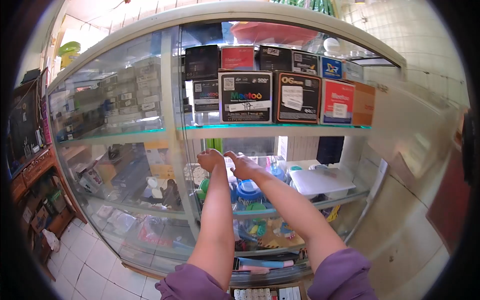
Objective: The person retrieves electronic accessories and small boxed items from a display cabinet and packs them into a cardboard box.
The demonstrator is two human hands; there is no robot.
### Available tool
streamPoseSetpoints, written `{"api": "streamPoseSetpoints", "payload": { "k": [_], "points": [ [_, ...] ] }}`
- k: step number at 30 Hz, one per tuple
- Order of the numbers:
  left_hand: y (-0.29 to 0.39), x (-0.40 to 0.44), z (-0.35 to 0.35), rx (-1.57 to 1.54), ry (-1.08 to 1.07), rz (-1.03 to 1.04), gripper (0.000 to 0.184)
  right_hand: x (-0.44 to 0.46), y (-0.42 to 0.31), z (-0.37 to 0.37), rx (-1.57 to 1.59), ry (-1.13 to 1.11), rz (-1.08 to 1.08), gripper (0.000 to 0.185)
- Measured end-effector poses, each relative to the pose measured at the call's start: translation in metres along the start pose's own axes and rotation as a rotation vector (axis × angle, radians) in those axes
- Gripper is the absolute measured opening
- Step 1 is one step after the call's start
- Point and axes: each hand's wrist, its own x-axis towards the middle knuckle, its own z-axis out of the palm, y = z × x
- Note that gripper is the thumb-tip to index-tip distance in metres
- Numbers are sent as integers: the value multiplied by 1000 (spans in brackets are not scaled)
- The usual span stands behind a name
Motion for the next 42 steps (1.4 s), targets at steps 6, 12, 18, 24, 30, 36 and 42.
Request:
{"api": "streamPoseSetpoints", "payload": {
  "k": [6, 12, 18, 24, 30, 36, 42],
  "points": [
    [-17, 20, 17, -71, -33, 19, 33, 77, 17, 31, 343, 173, 201, 78],
    [-15, 8, 14, 20, -170, 195, 43, 118, 61, 89, 690, 124, 185, 89],
    [-11, 4, 9, 140, -358, 155, 57, 107, 59, 89, 1049, 191, 40, 85],
    [15, -26, -22, 313, -427, 89, 58, 52, 27, 31, 981, 120, 327, 76],
    [26, -77, -86, 185, -586, 234, 49, -29, 8, 3, 996, 85, 362, 54],
    [28, -137, -182, 46, -716, 344, 47, -149, -48, -24, 1039, 190, 370, 52],
    [43, -209, -299, -93, -834, 302, 50, -280, -105, -37, 929, 381, 252, 47]
  ]
}}
